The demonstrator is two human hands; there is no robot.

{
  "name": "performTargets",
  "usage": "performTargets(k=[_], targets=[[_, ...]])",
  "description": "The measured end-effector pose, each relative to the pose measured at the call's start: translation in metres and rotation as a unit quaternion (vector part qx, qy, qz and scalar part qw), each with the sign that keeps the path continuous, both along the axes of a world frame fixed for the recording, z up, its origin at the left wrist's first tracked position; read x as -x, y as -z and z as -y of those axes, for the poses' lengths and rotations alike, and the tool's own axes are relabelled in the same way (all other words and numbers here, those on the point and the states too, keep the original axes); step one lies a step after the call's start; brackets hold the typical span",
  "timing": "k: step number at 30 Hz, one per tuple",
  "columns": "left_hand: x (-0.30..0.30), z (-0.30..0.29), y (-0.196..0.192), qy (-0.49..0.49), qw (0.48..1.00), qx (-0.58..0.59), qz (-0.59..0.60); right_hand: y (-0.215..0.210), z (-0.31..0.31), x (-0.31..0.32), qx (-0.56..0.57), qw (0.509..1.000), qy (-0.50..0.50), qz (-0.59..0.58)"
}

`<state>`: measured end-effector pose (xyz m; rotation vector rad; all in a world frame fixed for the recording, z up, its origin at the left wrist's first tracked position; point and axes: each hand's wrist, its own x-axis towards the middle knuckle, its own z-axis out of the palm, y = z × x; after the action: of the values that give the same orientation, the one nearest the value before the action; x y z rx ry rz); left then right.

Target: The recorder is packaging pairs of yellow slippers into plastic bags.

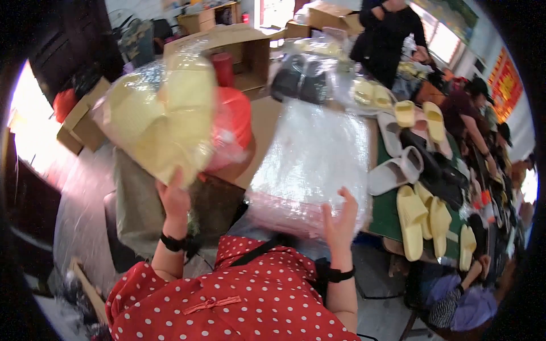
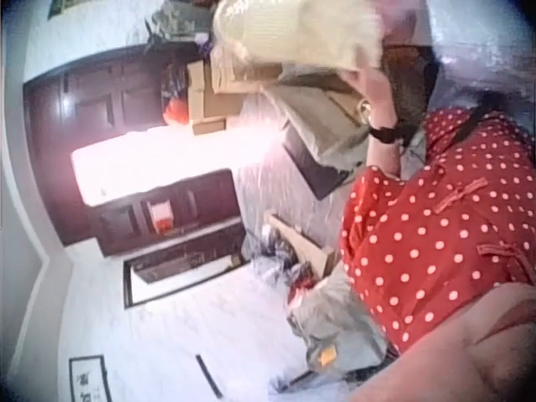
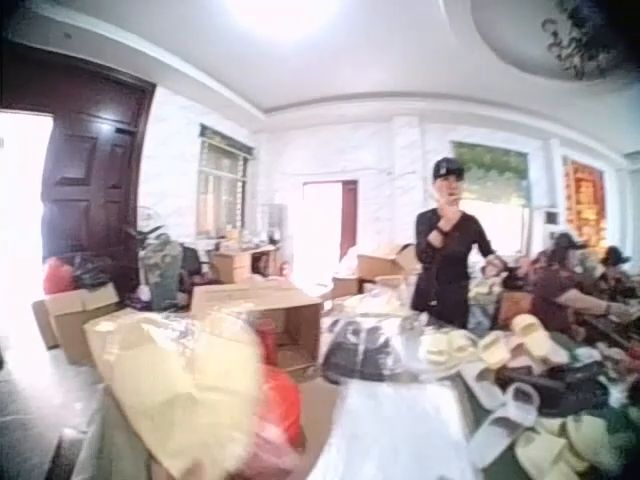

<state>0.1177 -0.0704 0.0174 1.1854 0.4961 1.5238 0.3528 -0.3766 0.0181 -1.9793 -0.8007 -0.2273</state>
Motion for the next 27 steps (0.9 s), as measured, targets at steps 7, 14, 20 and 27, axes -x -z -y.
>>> performTargets(k=[7, 14, 20, 27], targets=[[0.122, -0.094, 0.060, -0.369, 0.913, -0.028, -0.173, 0.050, 0.012, -0.026, 0.075, 0.994, 0.043, 0.065], [0.117, -0.107, 0.231, 0.099, 0.841, 0.472, -0.245, 0.054, 0.022, -0.022, 0.127, 0.979, 0.067, 0.148], [0.088, -0.086, 0.249, -0.084, 0.930, 0.226, -0.278, 0.053, 0.006, -0.021, 0.133, 0.976, 0.089, 0.148], [0.016, -0.023, 0.005, -0.245, 0.889, -0.262, -0.284, 0.044, 0.007, -0.015, 0.135, 0.982, 0.046, 0.126]])
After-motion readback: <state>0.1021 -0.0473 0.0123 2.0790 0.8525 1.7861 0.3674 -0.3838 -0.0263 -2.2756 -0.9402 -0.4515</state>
